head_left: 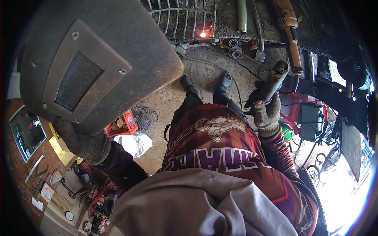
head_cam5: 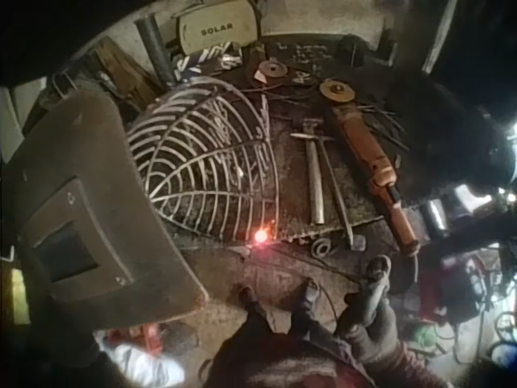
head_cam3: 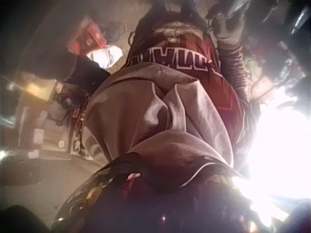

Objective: The person holds a welding shield in one hand and a welding torch in the other to weld a metal workpiece on a table.

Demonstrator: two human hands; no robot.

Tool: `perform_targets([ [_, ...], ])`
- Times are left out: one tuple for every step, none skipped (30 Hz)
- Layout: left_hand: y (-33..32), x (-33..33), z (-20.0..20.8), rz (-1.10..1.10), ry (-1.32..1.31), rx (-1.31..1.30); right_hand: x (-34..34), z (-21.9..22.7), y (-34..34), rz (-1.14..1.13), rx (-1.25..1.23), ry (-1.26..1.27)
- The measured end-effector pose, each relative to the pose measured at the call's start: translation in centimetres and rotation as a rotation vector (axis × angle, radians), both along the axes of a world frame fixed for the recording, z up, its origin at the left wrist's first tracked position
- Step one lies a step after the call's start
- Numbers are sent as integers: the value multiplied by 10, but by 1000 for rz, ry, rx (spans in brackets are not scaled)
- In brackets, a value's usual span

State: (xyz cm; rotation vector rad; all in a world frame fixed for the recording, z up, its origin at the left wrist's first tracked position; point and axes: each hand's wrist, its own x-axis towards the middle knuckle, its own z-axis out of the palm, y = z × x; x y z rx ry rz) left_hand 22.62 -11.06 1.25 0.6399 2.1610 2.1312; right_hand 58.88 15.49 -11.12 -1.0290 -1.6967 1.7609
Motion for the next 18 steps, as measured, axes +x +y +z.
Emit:
perform_targets([
  [4, 2, -2, -3, -1, 1, 0, 0, 0, -3, 1, -1],
  [10, 5, -4, 20, -9, 25, 0, 0, -1, -5, 3, -12],
  [15, 9, -6, 42, -17, 49, 0, 0, -1, -7, 5, -22],
  [22, 17, -4, 44, -15, 48, 0, 1, 0, -5, 4, -21],
  [31, 26, -1, 7, -118, 87, 0, 1, 0, 3, 4, -32],
  [36, 30, 1, -30, -221, 127, -1, 1, 0, 10, 5, -43],
  [35, 31, -2, -30, -220, 125, -1, 2, 1, 10, 4, -41],
  [33, 31, -9, 41, -118, 37, -2, 2, 1, 21, 11, -40],
  [32, 32, -13, 112, -15, -50, -2, 3, 2, 32, 19, -39],
  [34, 31, -10, 109, -17, -49, -2, 2, 1, 29, 20, -40],
  [38, 29, -3, 24, -128, 59, -3, 2, -1, 12, 16, -31],
  [40, 28, 0, -61, -239, 167, -3, 1, -2, -5, 13, -21],
  [36, 23, -1, -63, -242, 167, -2, 1, -1, -8, 13, -23],
  [29, 16, -2, -14, 121, -66, -2, 1, -1, 1, 18, -25],
  [25, 11, -3, 36, 485, -297, -1, 1, 0, 11, 22, -27],
  [28, 5, 5, 13, 803, -486, -1, 0, -1, 8, 27, -31],
  [12, -4, 13, 21, 811, -502, -2, 1, 0, 0, -1, -11],
  [-11, -27, 13, 12, 1028, -603, -2, 0, -1, -21, -17, -1],
])
